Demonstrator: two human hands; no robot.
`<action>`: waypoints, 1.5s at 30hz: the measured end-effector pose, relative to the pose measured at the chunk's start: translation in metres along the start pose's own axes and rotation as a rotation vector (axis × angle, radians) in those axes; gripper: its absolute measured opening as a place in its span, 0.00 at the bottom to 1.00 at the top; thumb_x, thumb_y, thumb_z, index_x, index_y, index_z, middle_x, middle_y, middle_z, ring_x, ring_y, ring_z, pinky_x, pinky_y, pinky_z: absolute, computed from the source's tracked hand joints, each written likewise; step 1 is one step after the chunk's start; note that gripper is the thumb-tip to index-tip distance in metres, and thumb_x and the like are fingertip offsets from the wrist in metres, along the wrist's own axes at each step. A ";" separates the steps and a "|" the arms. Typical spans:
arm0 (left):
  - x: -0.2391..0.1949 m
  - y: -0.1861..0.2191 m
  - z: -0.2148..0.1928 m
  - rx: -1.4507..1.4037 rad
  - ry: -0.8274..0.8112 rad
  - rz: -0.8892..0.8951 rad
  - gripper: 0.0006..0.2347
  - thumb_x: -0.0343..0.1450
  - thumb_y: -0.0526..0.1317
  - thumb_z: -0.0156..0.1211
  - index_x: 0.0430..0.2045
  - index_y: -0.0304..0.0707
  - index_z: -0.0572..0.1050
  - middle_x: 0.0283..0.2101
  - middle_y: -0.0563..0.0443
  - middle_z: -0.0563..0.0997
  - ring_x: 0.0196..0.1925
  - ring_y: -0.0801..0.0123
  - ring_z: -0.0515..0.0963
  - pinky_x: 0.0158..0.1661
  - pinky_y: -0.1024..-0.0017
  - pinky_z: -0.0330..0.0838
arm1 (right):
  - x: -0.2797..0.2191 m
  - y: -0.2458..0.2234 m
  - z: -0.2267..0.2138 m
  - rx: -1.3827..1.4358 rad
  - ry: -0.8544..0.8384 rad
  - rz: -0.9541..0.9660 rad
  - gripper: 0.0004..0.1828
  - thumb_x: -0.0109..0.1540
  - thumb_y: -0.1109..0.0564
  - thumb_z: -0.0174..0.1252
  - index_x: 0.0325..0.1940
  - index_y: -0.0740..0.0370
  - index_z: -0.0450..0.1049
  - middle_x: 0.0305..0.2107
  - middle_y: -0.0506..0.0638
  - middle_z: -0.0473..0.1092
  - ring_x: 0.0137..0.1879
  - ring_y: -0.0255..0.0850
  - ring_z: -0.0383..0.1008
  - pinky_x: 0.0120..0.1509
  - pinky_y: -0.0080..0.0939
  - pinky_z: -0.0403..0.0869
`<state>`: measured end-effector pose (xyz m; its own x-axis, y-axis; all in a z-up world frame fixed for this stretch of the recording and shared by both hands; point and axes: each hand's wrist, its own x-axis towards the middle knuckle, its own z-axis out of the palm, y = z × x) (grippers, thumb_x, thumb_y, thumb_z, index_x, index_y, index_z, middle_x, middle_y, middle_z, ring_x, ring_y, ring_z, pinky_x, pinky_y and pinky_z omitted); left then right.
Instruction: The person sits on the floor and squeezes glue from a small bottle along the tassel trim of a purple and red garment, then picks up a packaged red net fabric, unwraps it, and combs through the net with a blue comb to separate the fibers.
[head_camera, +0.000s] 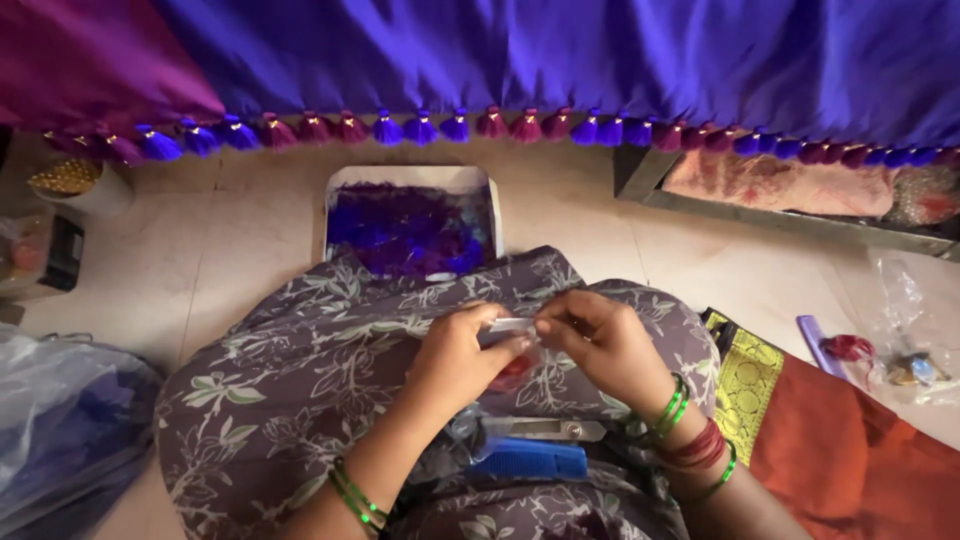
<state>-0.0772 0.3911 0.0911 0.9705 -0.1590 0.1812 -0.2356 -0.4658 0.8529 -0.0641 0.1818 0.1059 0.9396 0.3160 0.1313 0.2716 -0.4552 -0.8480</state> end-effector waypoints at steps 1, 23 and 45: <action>0.000 0.006 -0.002 -0.087 -0.064 -0.176 0.10 0.64 0.40 0.71 0.33 0.35 0.81 0.33 0.45 0.85 0.34 0.66 0.85 0.37 0.67 0.77 | 0.000 0.002 0.000 0.072 -0.021 0.063 0.07 0.61 0.61 0.62 0.42 0.65 0.80 0.31 0.48 0.79 0.36 0.32 0.78 0.41 0.34 0.77; -0.006 0.002 0.000 -0.142 0.141 0.209 0.05 0.66 0.33 0.68 0.33 0.36 0.81 0.34 0.47 0.85 0.37 0.62 0.87 0.38 0.69 0.78 | 0.009 -0.008 -0.015 0.196 -0.151 0.166 0.09 0.62 0.59 0.63 0.44 0.65 0.82 0.33 0.46 0.79 0.39 0.30 0.74 0.44 0.34 0.74; -0.007 0.001 -0.016 0.218 0.134 0.469 0.04 0.63 0.33 0.64 0.26 0.42 0.75 0.29 0.52 0.81 0.37 0.59 0.82 0.46 0.58 0.71 | 0.044 -0.015 -0.006 -0.427 -0.242 -0.434 0.07 0.52 0.64 0.62 0.33 0.64 0.74 0.30 0.56 0.74 0.35 0.53 0.77 0.40 0.50 0.75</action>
<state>-0.0836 0.4059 0.0985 0.7530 -0.2874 0.5919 -0.6369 -0.5441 0.5462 -0.0256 0.1981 0.1275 0.6659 0.7013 0.2546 0.7215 -0.5184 -0.4591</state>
